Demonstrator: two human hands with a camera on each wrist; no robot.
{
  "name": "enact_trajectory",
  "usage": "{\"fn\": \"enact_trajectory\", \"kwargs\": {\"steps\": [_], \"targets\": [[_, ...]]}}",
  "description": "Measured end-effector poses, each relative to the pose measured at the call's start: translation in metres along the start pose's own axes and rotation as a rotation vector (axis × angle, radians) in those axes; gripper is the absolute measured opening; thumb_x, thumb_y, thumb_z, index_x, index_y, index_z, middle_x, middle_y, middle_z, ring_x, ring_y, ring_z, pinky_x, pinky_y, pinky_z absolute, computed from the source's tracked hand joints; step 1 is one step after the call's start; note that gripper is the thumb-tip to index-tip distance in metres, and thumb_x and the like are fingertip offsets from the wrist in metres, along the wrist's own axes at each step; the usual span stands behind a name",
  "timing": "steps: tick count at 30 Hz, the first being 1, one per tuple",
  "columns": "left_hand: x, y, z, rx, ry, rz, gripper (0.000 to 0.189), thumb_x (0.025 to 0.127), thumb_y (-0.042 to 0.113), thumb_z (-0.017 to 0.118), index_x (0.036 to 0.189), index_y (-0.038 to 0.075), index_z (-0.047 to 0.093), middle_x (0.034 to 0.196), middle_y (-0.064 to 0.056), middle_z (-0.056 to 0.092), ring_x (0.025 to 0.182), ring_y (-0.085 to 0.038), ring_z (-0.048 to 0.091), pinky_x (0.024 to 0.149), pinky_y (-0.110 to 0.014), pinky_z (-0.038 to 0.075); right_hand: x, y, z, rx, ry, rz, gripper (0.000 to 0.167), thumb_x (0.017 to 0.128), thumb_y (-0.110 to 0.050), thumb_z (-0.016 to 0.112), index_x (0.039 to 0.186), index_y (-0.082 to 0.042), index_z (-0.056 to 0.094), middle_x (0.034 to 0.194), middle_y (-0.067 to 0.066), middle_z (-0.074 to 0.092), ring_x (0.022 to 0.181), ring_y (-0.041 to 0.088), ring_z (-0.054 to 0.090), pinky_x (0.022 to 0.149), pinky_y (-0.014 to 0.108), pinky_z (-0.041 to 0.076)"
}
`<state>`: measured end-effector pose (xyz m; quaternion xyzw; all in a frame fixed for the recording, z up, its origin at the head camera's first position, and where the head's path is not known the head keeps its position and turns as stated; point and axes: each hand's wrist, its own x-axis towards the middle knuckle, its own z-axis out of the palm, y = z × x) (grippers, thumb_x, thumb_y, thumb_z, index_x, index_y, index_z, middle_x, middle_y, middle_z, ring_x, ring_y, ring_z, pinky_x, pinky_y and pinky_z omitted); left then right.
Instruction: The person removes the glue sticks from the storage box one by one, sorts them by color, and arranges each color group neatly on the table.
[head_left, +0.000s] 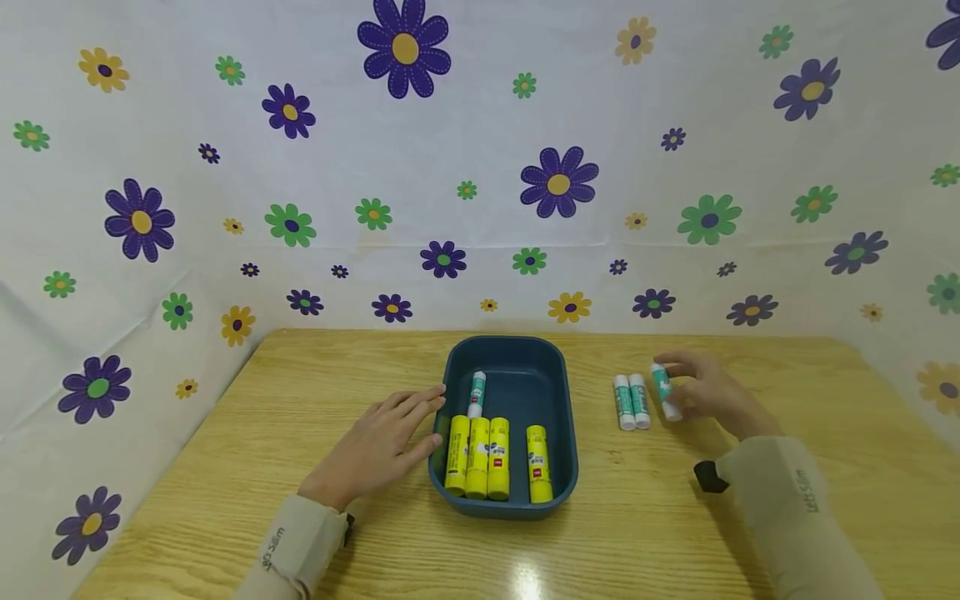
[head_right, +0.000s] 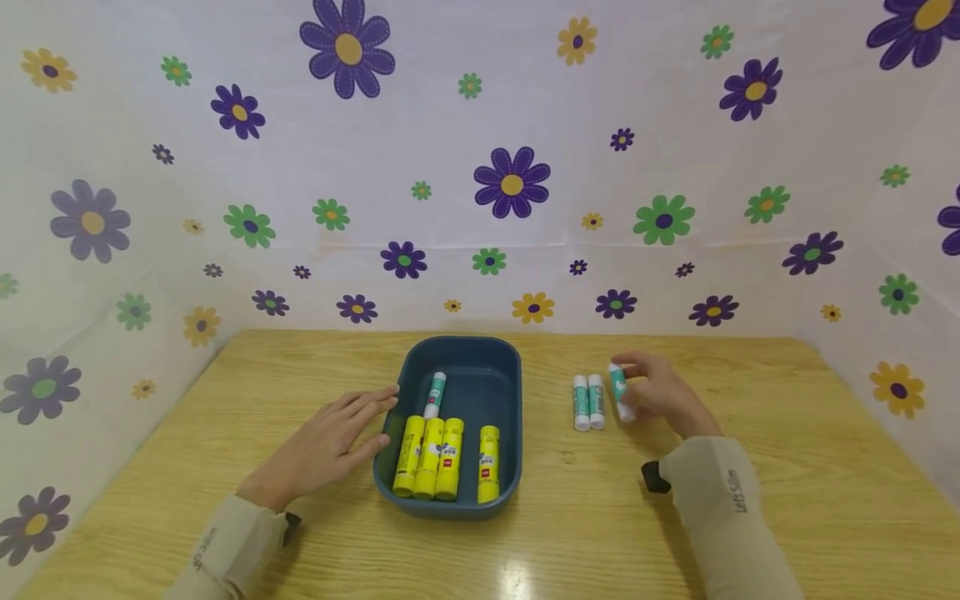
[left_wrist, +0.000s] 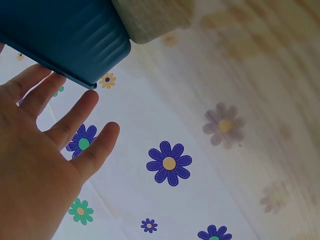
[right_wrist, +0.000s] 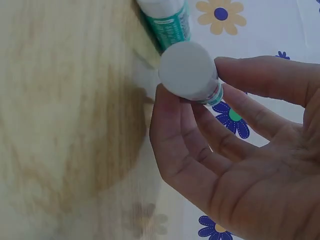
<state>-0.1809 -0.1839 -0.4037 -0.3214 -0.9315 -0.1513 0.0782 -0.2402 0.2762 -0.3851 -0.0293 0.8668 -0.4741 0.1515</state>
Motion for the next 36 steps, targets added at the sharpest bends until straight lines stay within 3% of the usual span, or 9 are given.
{"fn": "enact_trajectory", "kwargs": {"steps": [8, 22, 29, 36], "targets": [[0.002, -0.001, 0.001, 0.004, 0.003, 0.004, 0.051, 0.105, 0.033, 0.055, 0.147, 0.003, 0.051, 0.158, -0.007, 0.042, 0.138, -0.033, 0.045, 0.108, -0.061, 0.038, 0.004, 0.001, 0.003, -0.044, 0.019, 0.053, 0.067, 0.087, 0.007, 0.063, 0.147, 0.013, 0.033, 0.141, 0.044, 0.035, 0.108, 0.043, 0.057, 0.081, 0.045, 0.06], [0.002, -0.001, 0.0, 0.009, 0.003, 0.015, 0.053, 0.106, 0.036, 0.052, 0.147, 0.003, 0.051, 0.158, -0.006, 0.043, 0.136, -0.033, 0.046, 0.109, -0.061, 0.038, 0.004, -0.005, 0.002, -0.09, 0.022, 0.086, 0.061, 0.091, 0.004, 0.061, 0.144, 0.014, 0.033, 0.141, 0.043, 0.035, 0.113, 0.049, 0.054, 0.085, 0.047, 0.059], [0.001, 0.0, -0.001, 0.013, -0.005, 0.009, 0.053, 0.106, 0.036, 0.053, 0.147, 0.004, 0.051, 0.158, -0.006, 0.043, 0.137, -0.033, 0.045, 0.109, -0.061, 0.037, 0.002, -0.023, -0.009, -0.005, 0.022, 0.013, 0.061, 0.094, 0.004, 0.058, 0.145, 0.016, 0.027, 0.14, 0.045, 0.031, 0.117, 0.054, 0.053, 0.082, 0.046, 0.06], [0.001, 0.001, 0.0, 0.0, -0.001, 0.002, 0.051, 0.105, 0.032, 0.057, 0.146, 0.003, 0.052, 0.157, -0.007, 0.043, 0.137, -0.033, 0.045, 0.109, -0.061, 0.037, 0.01, -0.065, -0.007, -0.005, 0.038, -0.08, 0.06, 0.095, 0.002, 0.059, 0.146, 0.014, 0.032, 0.14, 0.041, 0.037, 0.119, 0.052, 0.053, 0.083, 0.048, 0.059]]}}
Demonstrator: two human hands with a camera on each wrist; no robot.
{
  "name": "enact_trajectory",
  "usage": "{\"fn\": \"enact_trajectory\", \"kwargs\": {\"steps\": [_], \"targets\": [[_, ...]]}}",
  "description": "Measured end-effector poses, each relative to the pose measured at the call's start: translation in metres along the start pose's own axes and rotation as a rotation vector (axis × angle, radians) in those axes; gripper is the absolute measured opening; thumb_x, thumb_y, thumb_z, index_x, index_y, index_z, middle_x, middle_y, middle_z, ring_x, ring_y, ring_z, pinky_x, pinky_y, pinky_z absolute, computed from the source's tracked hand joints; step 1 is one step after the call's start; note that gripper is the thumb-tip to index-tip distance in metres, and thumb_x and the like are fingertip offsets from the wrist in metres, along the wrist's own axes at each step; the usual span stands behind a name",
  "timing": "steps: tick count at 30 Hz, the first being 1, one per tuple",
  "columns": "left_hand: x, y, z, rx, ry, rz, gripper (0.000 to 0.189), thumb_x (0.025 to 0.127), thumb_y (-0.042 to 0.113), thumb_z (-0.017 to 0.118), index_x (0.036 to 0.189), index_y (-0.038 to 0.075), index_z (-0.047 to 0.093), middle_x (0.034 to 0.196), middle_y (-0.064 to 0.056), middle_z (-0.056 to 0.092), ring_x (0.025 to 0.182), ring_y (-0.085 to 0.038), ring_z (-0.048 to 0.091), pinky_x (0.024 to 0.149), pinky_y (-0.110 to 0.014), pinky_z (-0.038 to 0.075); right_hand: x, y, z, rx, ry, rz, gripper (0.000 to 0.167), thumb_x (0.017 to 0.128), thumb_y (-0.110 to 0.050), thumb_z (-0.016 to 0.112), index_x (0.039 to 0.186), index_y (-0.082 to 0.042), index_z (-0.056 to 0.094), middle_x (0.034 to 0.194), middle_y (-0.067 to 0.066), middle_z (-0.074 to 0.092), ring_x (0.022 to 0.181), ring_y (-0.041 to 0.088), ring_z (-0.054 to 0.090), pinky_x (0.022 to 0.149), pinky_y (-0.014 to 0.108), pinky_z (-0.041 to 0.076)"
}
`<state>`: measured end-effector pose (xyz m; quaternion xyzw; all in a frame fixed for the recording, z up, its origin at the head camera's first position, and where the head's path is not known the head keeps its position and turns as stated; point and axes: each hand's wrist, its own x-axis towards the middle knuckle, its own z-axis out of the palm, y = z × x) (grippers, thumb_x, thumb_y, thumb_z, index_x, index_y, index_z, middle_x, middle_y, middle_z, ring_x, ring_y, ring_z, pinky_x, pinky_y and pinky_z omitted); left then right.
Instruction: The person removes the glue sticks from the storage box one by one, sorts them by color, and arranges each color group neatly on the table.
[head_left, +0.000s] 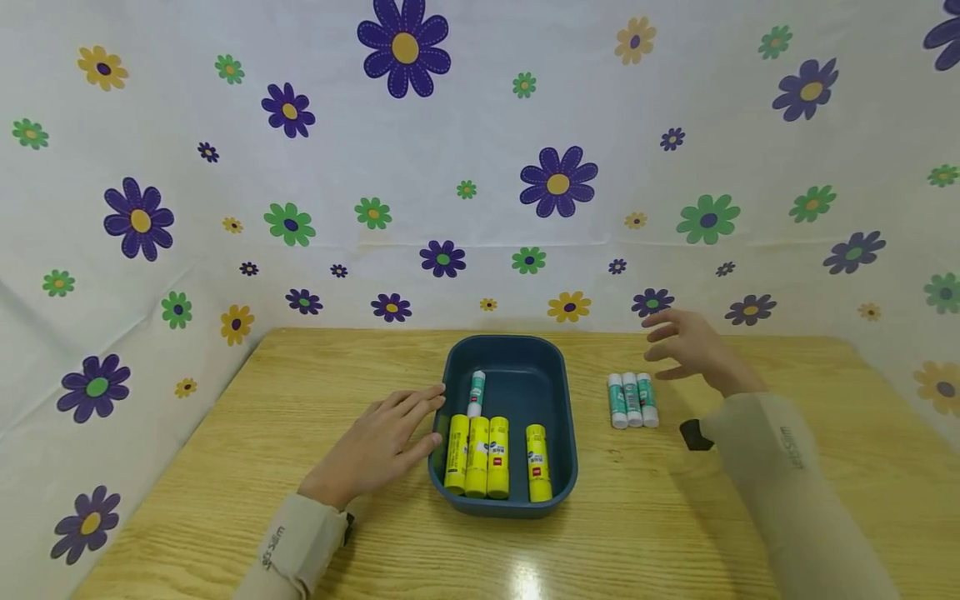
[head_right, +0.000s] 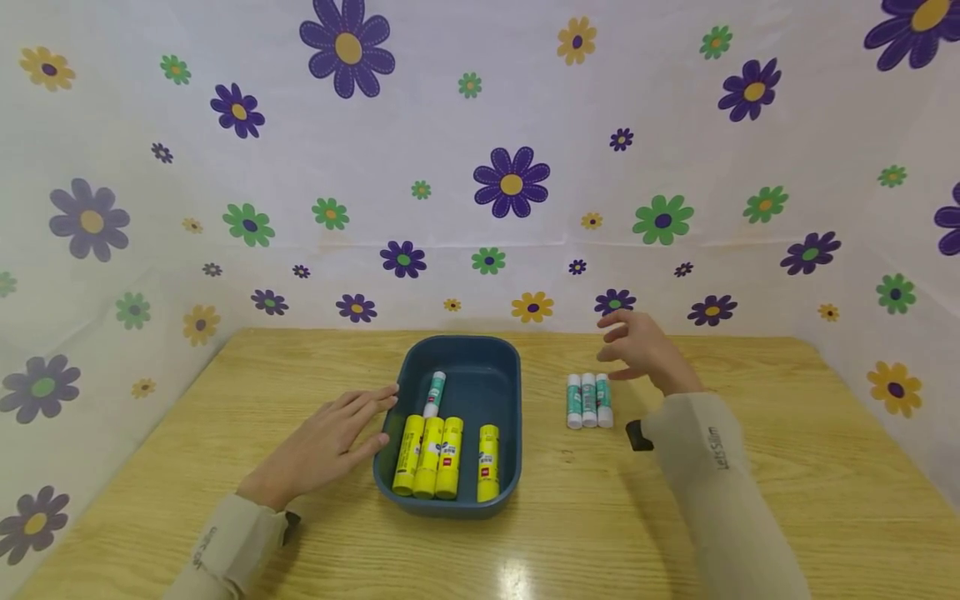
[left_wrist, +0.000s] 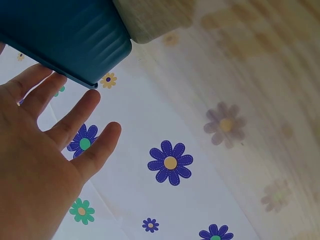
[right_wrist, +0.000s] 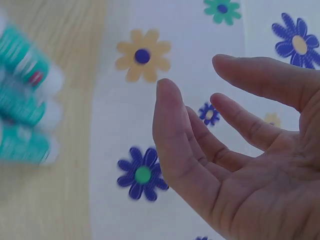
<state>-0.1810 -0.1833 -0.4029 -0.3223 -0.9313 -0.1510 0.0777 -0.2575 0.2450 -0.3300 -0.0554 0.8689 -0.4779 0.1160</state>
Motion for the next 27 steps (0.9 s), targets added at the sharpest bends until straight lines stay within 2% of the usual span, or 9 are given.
{"fn": "enact_trajectory", "kwargs": {"steps": [6, 11, 21, 27], "targets": [[0.0, 0.0, 0.001, 0.0, -0.005, -0.001, 0.052, 0.104, 0.033, 0.057, 0.146, 0.003, 0.052, 0.158, -0.007, 0.043, 0.137, -0.034, 0.045, 0.109, -0.061, 0.038, 0.012, -0.034, 0.019, 0.03, -0.027, -0.022, 0.059, 0.097, 0.0, 0.059, 0.148, 0.009, 0.033, 0.143, 0.036, 0.039, 0.123, 0.051, 0.05, 0.089, 0.051, 0.056], [-0.001, -0.001, 0.0, 0.0, 0.004, 0.004, 0.051, 0.104, 0.032, 0.058, 0.145, 0.003, 0.053, 0.157, -0.007, 0.044, 0.136, -0.034, 0.046, 0.109, -0.061, 0.038, 0.019, -0.052, 0.042, 0.101, -0.046, -0.037, 0.057, 0.096, 0.0, 0.06, 0.147, 0.008, 0.036, 0.14, 0.033, 0.042, 0.123, 0.05, 0.05, 0.09, 0.051, 0.056], [-0.003, -0.001, -0.001, 0.002, 0.006, -0.007, 0.051, 0.103, 0.032, 0.06, 0.145, 0.003, 0.054, 0.157, -0.007, 0.044, 0.136, -0.034, 0.046, 0.109, -0.061, 0.038, 0.036, -0.066, 0.089, 0.259, -0.068, -0.027, 0.054, 0.095, 0.005, 0.062, 0.144, 0.007, 0.04, 0.134, 0.03, 0.045, 0.115, 0.043, 0.055, 0.088, 0.049, 0.057], [-0.001, 0.001, 0.0, -0.011, -0.008, -0.015, 0.053, 0.104, 0.034, 0.058, 0.146, 0.004, 0.053, 0.158, -0.006, 0.042, 0.138, -0.033, 0.045, 0.11, -0.061, 0.036, 0.042, -0.069, 0.11, 0.312, -0.081, 0.001, 0.05, 0.095, 0.005, 0.063, 0.141, 0.005, 0.043, 0.136, 0.03, 0.045, 0.119, 0.047, 0.054, 0.085, 0.047, 0.059]]}}
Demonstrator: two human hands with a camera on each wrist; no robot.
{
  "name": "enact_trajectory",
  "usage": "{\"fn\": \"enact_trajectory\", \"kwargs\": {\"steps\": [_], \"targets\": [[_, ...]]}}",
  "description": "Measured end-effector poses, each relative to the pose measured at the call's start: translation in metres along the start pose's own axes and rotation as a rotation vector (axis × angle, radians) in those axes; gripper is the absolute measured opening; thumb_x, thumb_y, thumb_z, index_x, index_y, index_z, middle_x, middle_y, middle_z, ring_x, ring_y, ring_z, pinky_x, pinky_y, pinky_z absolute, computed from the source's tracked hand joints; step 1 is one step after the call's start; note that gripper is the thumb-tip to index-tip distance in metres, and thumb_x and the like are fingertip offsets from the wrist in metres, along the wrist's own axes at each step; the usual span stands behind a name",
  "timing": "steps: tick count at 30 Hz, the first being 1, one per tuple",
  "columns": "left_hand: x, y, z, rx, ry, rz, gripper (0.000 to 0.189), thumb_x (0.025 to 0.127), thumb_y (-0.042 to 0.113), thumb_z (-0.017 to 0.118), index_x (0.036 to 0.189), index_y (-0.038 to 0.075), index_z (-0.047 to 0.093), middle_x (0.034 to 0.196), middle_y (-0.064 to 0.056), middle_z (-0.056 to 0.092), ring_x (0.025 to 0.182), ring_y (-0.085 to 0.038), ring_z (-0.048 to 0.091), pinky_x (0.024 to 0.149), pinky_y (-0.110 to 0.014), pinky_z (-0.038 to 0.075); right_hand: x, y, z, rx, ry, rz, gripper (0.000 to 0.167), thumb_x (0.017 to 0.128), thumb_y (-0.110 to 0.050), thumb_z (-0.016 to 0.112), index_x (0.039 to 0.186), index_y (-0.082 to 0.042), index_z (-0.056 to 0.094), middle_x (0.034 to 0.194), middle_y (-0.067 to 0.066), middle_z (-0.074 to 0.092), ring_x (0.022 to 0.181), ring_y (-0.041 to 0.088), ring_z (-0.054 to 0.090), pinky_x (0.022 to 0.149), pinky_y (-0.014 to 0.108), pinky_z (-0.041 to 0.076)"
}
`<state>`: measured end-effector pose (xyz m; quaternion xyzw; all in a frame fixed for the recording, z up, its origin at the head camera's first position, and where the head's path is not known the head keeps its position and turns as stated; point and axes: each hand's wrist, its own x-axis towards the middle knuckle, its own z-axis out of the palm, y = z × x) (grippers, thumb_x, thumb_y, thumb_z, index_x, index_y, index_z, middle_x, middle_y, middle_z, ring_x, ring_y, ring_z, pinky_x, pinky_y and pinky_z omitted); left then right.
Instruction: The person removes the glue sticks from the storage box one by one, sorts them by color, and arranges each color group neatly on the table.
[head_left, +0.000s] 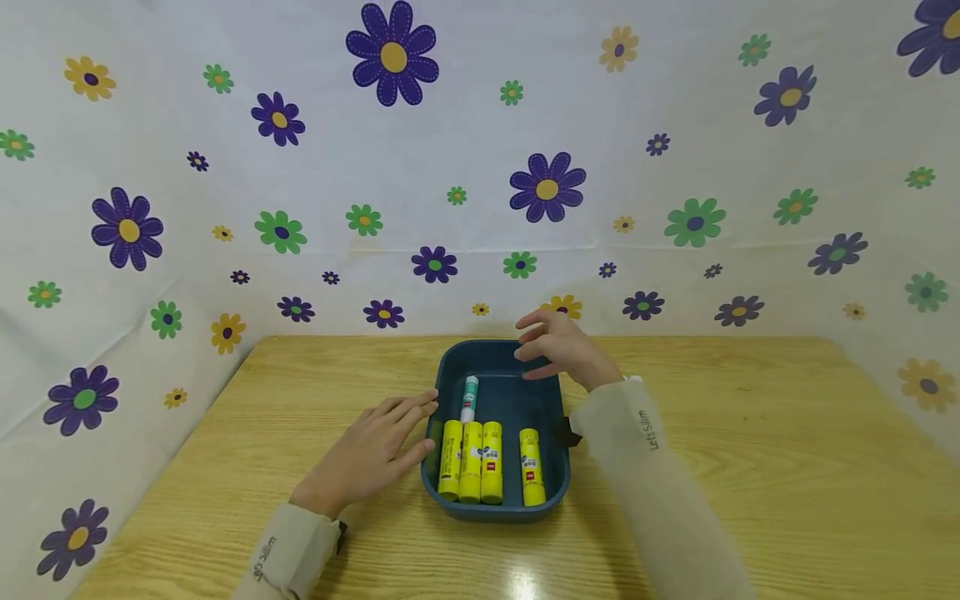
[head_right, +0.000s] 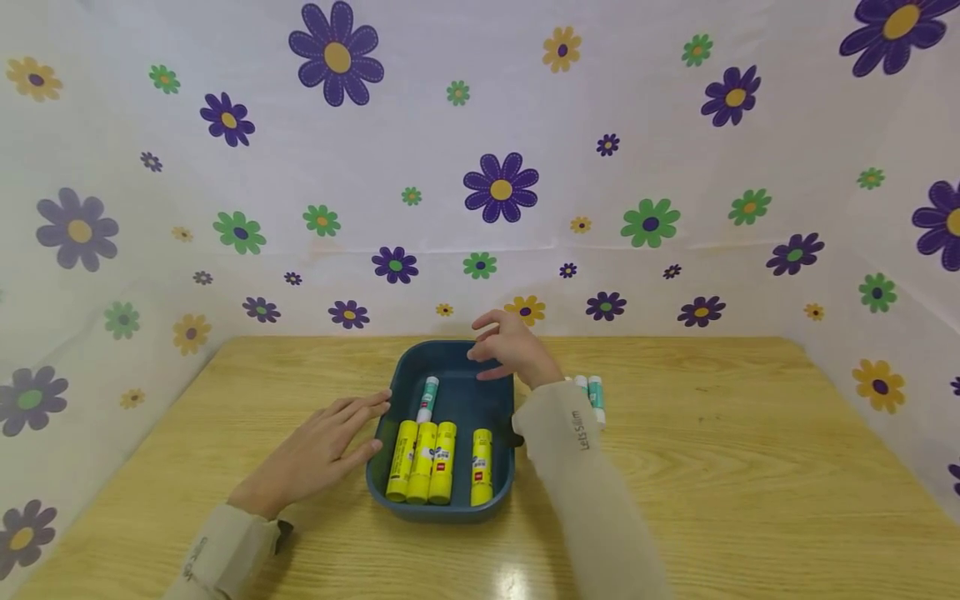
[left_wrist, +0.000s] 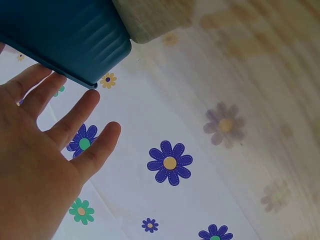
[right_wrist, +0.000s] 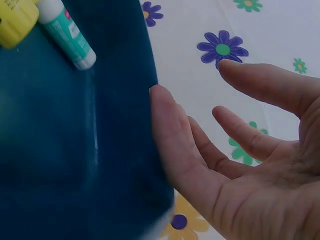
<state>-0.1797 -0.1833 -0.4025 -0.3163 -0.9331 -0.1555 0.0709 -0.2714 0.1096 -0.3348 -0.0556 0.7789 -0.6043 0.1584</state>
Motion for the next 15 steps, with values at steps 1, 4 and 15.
{"fn": "enact_trajectory", "kwargs": {"steps": [1, 4, 15], "targets": [[0.0, 0.0, 0.0, -0.001, -0.001, -0.001, 0.053, 0.104, 0.034, 0.058, 0.146, 0.004, 0.053, 0.158, -0.006, 0.042, 0.138, -0.033, 0.045, 0.11, -0.061, 0.036, 0.001, 0.001, 0.003, 0.005, -0.005, 0.01, 0.049, 0.096, 0.004, 0.063, 0.141, 0.004, 0.043, 0.138, 0.03, 0.045, 0.12, 0.048, 0.054, 0.085, 0.046, 0.059], [0.0, 0.0, 0.001, -0.003, 0.0, -0.002, 0.053, 0.103, 0.034, 0.058, 0.147, 0.004, 0.052, 0.158, -0.006, 0.042, 0.138, -0.033, 0.044, 0.11, -0.061, 0.037, 0.005, 0.004, 0.013, 0.033, -0.029, 0.03, 0.049, 0.097, 0.004, 0.062, 0.142, 0.004, 0.043, 0.138, 0.031, 0.046, 0.12, 0.048, 0.053, 0.085, 0.047, 0.059], [0.001, 0.0, 0.0, -0.011, -0.003, -0.003, 0.053, 0.104, 0.034, 0.058, 0.147, 0.004, 0.052, 0.158, -0.006, 0.042, 0.138, -0.033, 0.044, 0.109, -0.062, 0.037, 0.017, 0.017, 0.042, 0.039, 0.016, 0.148, 0.053, 0.095, -0.001, 0.068, 0.143, 0.004, 0.045, 0.126, 0.023, 0.057, 0.11, 0.042, 0.06, 0.078, 0.044, 0.061]]}}
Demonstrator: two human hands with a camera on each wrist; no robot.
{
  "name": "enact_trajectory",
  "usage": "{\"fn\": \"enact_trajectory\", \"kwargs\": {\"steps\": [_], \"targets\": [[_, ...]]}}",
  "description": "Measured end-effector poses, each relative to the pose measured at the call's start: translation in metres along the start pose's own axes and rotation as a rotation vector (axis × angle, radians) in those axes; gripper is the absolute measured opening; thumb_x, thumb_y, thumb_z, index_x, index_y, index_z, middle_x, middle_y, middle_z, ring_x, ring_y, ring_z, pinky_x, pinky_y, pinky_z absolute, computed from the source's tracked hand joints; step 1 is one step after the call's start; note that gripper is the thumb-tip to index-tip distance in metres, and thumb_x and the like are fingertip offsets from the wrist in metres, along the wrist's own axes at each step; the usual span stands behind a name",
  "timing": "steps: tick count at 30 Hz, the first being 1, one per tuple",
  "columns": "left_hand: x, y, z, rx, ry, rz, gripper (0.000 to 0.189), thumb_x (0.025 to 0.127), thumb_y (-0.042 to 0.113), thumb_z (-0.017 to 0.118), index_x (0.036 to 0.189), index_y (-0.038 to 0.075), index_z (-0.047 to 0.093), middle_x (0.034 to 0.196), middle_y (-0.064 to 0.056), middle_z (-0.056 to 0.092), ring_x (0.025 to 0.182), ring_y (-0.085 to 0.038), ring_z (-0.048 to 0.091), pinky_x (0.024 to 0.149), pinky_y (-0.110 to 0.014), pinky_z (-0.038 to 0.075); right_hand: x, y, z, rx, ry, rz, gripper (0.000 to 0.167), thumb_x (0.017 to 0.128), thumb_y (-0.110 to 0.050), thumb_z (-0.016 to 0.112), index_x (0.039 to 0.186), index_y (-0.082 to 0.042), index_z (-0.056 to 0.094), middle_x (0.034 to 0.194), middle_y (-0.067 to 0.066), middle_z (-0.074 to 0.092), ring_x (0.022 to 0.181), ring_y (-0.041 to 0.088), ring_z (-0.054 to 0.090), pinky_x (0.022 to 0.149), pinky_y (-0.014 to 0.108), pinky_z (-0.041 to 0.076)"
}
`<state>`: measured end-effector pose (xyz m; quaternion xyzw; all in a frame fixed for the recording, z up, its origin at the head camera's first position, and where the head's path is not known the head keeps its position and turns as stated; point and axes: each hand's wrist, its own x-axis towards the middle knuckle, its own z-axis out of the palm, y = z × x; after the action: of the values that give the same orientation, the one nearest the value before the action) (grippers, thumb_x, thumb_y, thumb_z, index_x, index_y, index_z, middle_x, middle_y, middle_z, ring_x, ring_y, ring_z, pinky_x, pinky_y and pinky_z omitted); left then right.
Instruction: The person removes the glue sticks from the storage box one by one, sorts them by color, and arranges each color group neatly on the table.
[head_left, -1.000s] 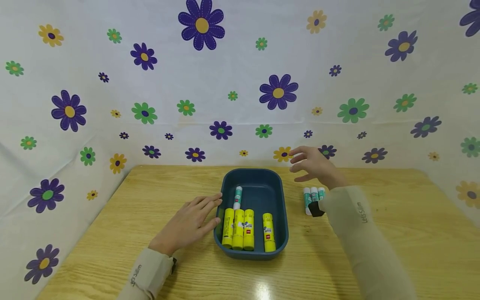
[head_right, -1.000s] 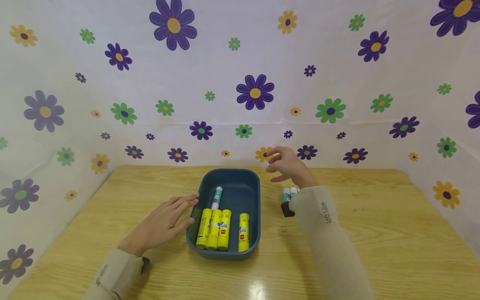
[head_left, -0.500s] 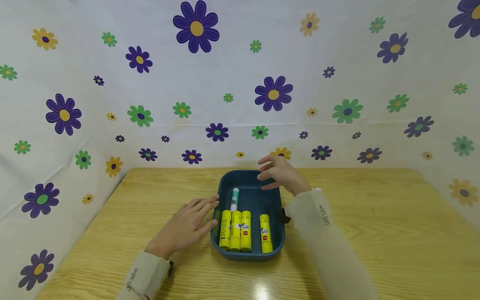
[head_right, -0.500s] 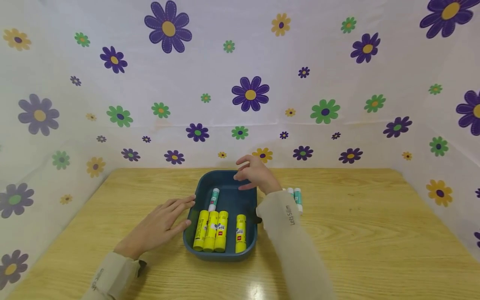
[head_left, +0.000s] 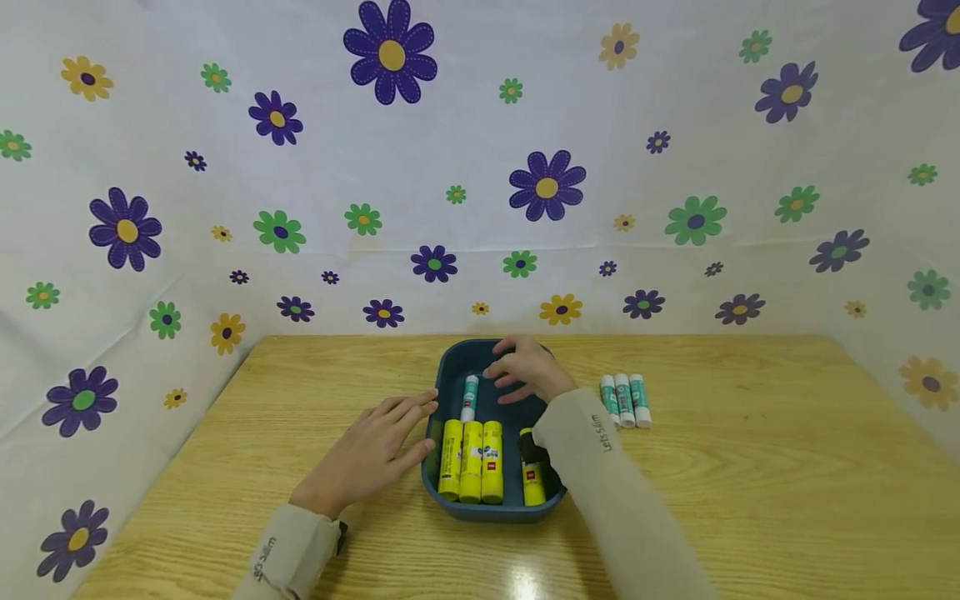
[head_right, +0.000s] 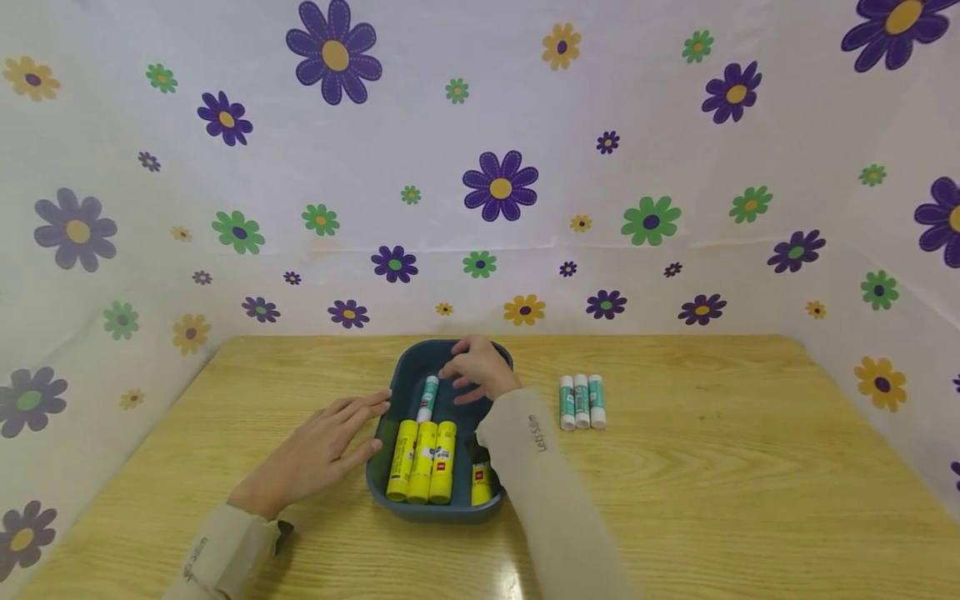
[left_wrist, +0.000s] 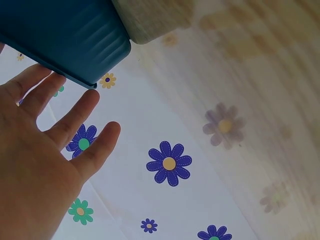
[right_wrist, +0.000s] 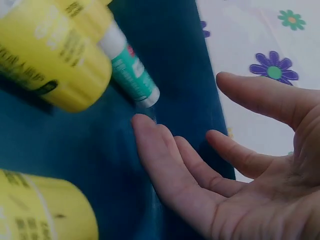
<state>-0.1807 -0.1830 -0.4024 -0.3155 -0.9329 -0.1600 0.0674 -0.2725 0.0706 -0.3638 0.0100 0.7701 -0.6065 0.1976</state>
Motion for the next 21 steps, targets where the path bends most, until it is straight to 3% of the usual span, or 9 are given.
{"fn": "enact_trajectory", "kwargs": {"steps": [8, 21], "targets": [[-0.001, 0.0, 0.001, 0.0, -0.004, -0.01, 0.053, 0.104, 0.033, 0.058, 0.148, 0.005, 0.051, 0.159, -0.006, 0.041, 0.139, -0.032, 0.043, 0.11, -0.062, 0.036, 0.003, 0.0, 0.01, -0.032, 0.001, 0.041, 0.054, 0.095, -0.002, 0.068, 0.143, 0.005, 0.044, 0.129, 0.025, 0.057, 0.11, 0.044, 0.062, 0.078, 0.048, 0.061], [0.0, -0.002, 0.002, 0.008, -0.008, 0.011, 0.053, 0.105, 0.036, 0.055, 0.148, 0.005, 0.051, 0.16, -0.005, 0.04, 0.139, -0.032, 0.043, 0.11, -0.061, 0.037, 0.012, 0.006, 0.034, -0.04, -0.02, 0.073, 0.057, 0.093, -0.002, 0.07, 0.142, 0.005, 0.043, 0.119, 0.022, 0.061, 0.097, 0.038, 0.066, 0.071, 0.045, 0.062]]}}
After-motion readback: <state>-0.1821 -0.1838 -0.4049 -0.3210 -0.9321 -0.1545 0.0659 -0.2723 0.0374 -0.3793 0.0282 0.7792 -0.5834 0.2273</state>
